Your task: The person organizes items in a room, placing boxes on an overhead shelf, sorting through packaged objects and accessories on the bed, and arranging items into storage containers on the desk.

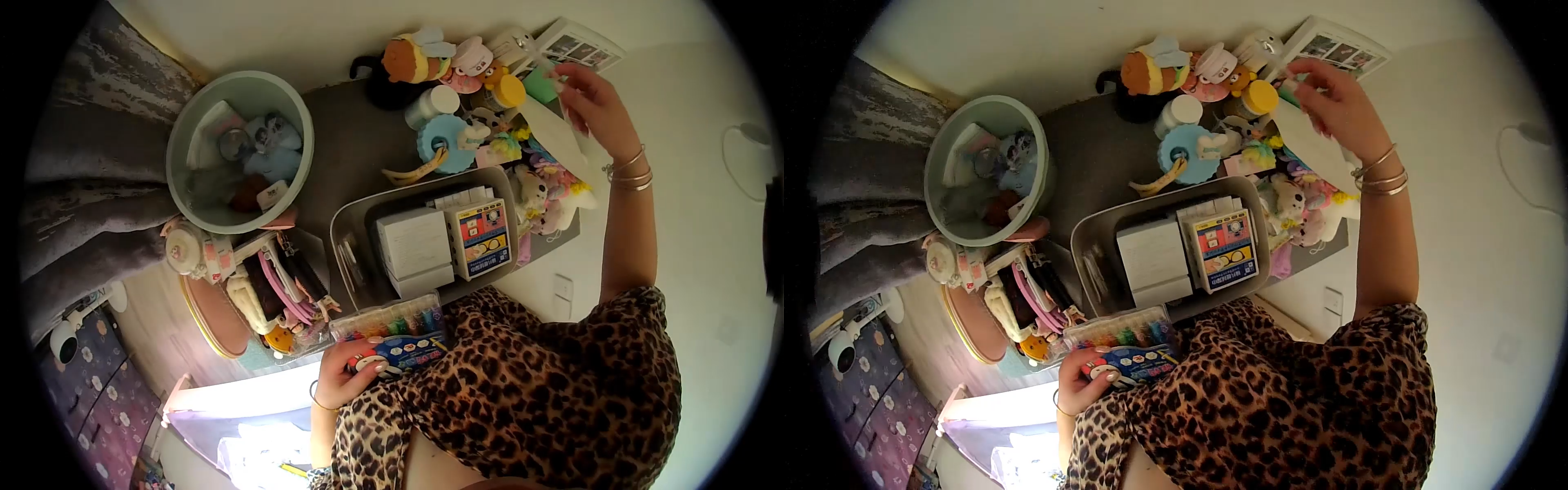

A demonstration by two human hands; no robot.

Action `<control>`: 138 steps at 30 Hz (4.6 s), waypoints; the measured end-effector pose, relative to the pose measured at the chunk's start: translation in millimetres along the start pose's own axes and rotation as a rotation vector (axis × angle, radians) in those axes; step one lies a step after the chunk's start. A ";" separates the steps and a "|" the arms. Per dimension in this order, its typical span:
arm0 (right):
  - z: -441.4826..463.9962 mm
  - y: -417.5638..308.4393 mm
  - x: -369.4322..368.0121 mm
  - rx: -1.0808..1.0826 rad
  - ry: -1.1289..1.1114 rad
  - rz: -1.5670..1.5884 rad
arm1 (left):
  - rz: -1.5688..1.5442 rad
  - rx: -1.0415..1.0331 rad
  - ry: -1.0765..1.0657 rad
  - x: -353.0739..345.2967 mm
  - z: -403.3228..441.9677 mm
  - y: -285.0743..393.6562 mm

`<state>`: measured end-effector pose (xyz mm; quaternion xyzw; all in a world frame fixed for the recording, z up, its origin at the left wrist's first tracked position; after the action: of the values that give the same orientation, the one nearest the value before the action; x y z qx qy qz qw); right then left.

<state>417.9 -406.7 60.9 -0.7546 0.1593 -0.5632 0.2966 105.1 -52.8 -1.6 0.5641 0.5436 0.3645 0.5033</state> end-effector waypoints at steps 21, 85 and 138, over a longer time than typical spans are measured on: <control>60.4 -169.7 -144.4 0.609 -0.178 -0.608 | -0.113 0.087 0.087 -3.3 -17.4 3.9; 43.9 -106.3 -122.3 0.174 -0.055 0.275 | -0.215 0.081 -0.002 -11.1 -2.9 3.4; 12.5 -131.2 -61.1 0.429 0.077 0.902 | -0.460 -0.173 0.251 6.4 3.6 13.9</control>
<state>398.2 -266.8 94.7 -0.5112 0.3612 -0.4263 0.6530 112.9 -45.8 10.1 0.3310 0.6824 0.3529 0.5478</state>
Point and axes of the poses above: each hand's wrist, its own z-axis towards the middle knuckle, its own x-axis out of the back of the hand, y = z × x, the point moved 3 cm from there along z, towards the middle knuckle, and after that the axes turned 12 degrees about -z, right-handed, at the moved point
